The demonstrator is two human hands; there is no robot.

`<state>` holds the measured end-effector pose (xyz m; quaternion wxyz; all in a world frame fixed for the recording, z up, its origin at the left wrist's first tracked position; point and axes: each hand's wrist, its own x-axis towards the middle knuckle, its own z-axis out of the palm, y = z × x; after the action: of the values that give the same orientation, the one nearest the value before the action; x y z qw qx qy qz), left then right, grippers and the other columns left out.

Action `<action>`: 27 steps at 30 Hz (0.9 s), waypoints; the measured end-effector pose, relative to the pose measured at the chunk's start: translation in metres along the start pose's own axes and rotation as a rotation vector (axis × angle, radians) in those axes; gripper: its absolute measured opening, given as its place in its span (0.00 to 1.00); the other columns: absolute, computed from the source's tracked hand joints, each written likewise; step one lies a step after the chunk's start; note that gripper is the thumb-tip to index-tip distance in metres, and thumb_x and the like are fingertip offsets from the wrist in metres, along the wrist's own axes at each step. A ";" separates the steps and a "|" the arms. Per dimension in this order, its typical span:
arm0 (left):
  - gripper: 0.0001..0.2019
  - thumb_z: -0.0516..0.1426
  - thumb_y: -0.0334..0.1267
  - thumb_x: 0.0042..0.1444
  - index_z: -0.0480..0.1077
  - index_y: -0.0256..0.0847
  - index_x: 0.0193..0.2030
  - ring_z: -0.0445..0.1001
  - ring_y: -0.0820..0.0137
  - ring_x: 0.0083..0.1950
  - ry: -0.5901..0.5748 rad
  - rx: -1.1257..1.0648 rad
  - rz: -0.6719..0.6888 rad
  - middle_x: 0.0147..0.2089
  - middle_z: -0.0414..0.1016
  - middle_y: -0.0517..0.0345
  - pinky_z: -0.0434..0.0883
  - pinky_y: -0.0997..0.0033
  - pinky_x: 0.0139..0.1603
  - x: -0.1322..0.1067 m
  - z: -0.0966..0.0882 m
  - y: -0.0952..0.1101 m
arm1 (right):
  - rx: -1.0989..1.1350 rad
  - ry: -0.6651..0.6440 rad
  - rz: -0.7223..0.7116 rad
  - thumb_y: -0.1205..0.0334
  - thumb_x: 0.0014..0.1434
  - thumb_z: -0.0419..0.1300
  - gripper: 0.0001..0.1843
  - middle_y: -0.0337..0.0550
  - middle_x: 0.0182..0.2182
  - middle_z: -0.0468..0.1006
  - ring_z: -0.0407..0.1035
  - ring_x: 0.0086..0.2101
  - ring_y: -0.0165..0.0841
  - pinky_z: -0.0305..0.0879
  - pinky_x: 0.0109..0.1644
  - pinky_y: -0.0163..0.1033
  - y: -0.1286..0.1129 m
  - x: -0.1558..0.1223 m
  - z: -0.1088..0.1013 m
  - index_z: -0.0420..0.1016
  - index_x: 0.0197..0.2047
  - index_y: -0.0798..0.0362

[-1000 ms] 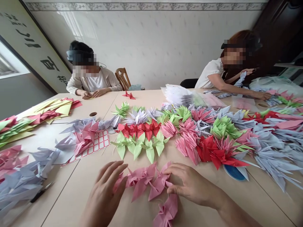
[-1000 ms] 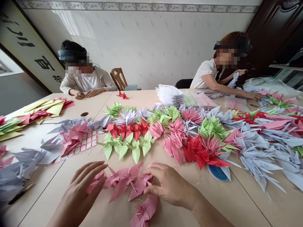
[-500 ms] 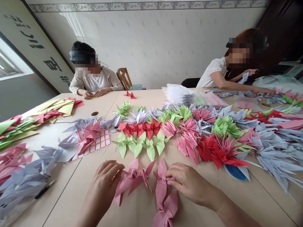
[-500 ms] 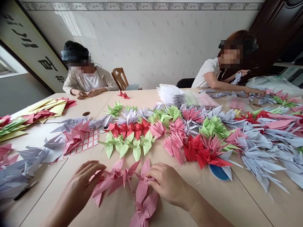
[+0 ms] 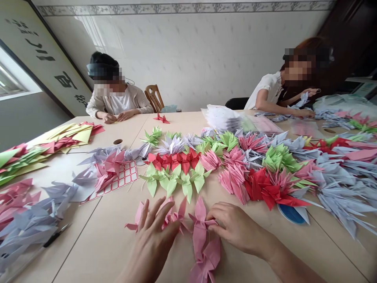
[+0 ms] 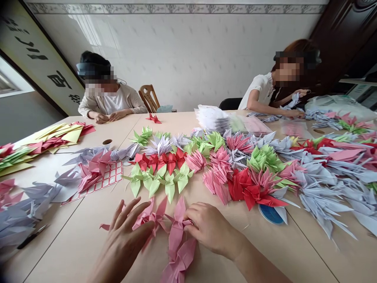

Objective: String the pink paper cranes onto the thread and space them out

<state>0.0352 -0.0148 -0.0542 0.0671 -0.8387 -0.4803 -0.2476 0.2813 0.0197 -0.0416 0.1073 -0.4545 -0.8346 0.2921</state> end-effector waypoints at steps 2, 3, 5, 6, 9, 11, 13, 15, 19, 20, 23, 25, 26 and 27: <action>0.11 0.51 0.28 0.61 0.72 0.46 0.33 0.57 0.52 0.64 -0.018 -0.023 0.011 0.56 0.68 0.49 0.54 0.30 0.60 0.002 -0.002 -0.001 | -0.007 0.013 -0.006 0.69 0.60 0.59 0.05 0.40 0.31 0.74 0.68 0.35 0.32 0.58 0.39 0.35 0.001 0.000 0.000 0.75 0.33 0.55; 0.11 0.52 0.28 0.61 0.72 0.46 0.34 0.56 0.52 0.65 -0.027 -0.030 0.013 0.57 0.67 0.49 0.55 0.30 0.59 0.003 -0.002 -0.003 | -0.007 0.023 -0.010 0.69 0.61 0.58 0.06 0.40 0.31 0.74 0.68 0.35 0.32 0.58 0.38 0.34 0.001 -0.001 0.000 0.74 0.32 0.55; 0.10 0.52 0.28 0.61 0.72 0.47 0.36 0.54 0.52 0.66 -0.044 -0.031 0.011 0.57 0.66 0.49 0.57 0.29 0.58 0.001 -0.003 -0.007 | 0.000 0.044 -0.013 0.70 0.61 0.57 0.07 0.39 0.31 0.74 0.68 0.34 0.31 0.57 0.38 0.34 0.002 -0.001 -0.001 0.74 0.32 0.55; 0.10 0.53 0.29 0.60 0.72 0.47 0.36 0.54 0.51 0.66 -0.053 -0.025 0.007 0.58 0.65 0.49 0.57 0.29 0.58 -0.001 -0.002 -0.009 | 0.003 0.053 -0.011 0.70 0.61 0.57 0.07 0.39 0.31 0.74 0.67 0.34 0.30 0.57 0.38 0.34 0.003 -0.002 -0.001 0.74 0.32 0.55; 0.09 0.53 0.30 0.60 0.73 0.47 0.36 0.53 0.49 0.66 -0.084 0.027 -0.015 0.58 0.65 0.50 0.58 0.28 0.57 -0.007 0.002 -0.015 | -0.009 0.056 0.009 0.65 0.61 0.59 0.07 0.38 0.30 0.73 0.67 0.34 0.31 0.57 0.37 0.34 0.002 -0.004 -0.004 0.73 0.32 0.55; 0.09 0.52 0.30 0.61 0.73 0.46 0.36 0.54 0.49 0.66 -0.094 0.061 -0.025 0.58 0.65 0.49 0.59 0.28 0.56 -0.012 0.003 -0.018 | -0.023 0.032 0.029 0.62 0.59 0.62 0.06 0.38 0.31 0.74 0.68 0.35 0.32 0.56 0.37 0.34 0.002 -0.005 -0.006 0.74 0.33 0.54; 0.09 0.53 0.30 0.61 0.73 0.46 0.36 0.55 0.48 0.65 -0.084 0.081 -0.025 0.58 0.66 0.49 0.60 0.28 0.56 -0.015 0.004 -0.021 | -0.032 0.006 0.053 0.61 0.57 0.63 0.05 0.39 0.33 0.75 0.68 0.36 0.33 0.57 0.37 0.34 0.002 -0.005 -0.006 0.74 0.34 0.54; 0.09 0.53 0.30 0.60 0.73 0.46 0.36 0.56 0.48 0.65 -0.064 0.083 -0.020 0.58 0.66 0.48 0.61 0.29 0.55 -0.016 0.004 -0.022 | -0.034 -0.021 0.073 0.66 0.57 0.61 0.02 0.39 0.32 0.75 0.69 0.35 0.32 0.56 0.37 0.34 0.002 -0.005 -0.006 0.74 0.34 0.54; 0.09 0.53 0.31 0.60 0.73 0.47 0.40 0.57 0.49 0.66 -0.054 0.064 -0.052 0.58 0.67 0.49 0.61 0.32 0.57 -0.015 0.004 -0.022 | 0.003 0.002 0.064 0.72 0.59 0.54 0.09 0.38 0.29 0.74 0.67 0.32 0.29 0.56 0.36 0.33 0.000 -0.004 -0.005 0.73 0.29 0.56; 0.09 0.53 0.31 0.60 0.72 0.47 0.42 0.56 0.50 0.66 -0.050 0.058 -0.062 0.59 0.66 0.49 0.61 0.33 0.58 -0.015 0.004 -0.022 | 0.029 0.019 0.054 0.72 0.59 0.55 0.09 0.38 0.29 0.74 0.67 0.32 0.29 0.57 0.36 0.32 -0.001 -0.004 -0.006 0.73 0.29 0.56; 0.11 0.53 0.30 0.59 0.71 0.46 0.46 0.57 0.51 0.66 0.038 0.031 -0.049 0.58 0.68 0.48 0.59 0.37 0.61 -0.014 0.000 -0.015 | 0.168 -0.022 0.021 0.69 0.56 0.59 0.04 0.37 0.31 0.75 0.68 0.33 0.28 0.58 0.36 0.30 -0.003 -0.009 -0.010 0.76 0.33 0.54; 0.12 0.55 0.28 0.58 0.70 0.44 0.47 0.62 0.55 0.63 0.140 -0.014 -0.017 0.54 0.71 0.48 0.61 0.46 0.61 -0.015 -0.004 -0.007 | 0.288 -0.159 -0.014 0.65 0.53 0.64 0.07 0.36 0.30 0.74 0.68 0.31 0.27 0.58 0.33 0.28 -0.004 -0.015 -0.013 0.78 0.38 0.52; 0.12 0.55 0.26 0.57 0.70 0.42 0.47 0.66 0.58 0.59 0.181 -0.054 0.006 0.51 0.74 0.48 0.65 0.53 0.59 -0.016 -0.007 -0.002 | 0.337 -0.238 -0.036 0.63 0.52 0.65 0.11 0.35 0.29 0.74 0.67 0.29 0.27 0.58 0.31 0.27 -0.005 -0.017 -0.013 0.78 0.41 0.51; 0.12 0.55 0.24 0.57 0.69 0.41 0.46 0.70 0.61 0.54 0.205 -0.108 0.028 0.46 0.75 0.49 0.68 0.60 0.55 -0.017 -0.008 0.003 | 0.371 -0.312 -0.060 0.62 0.52 0.66 0.15 0.34 0.28 0.73 0.67 0.28 0.26 0.57 0.29 0.27 -0.006 -0.020 -0.013 0.78 0.44 0.49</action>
<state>0.0278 -0.0326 -0.0547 0.0741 -0.8180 -0.4453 -0.3566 0.2944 0.0064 -0.0260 0.0674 -0.3513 -0.7863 0.5037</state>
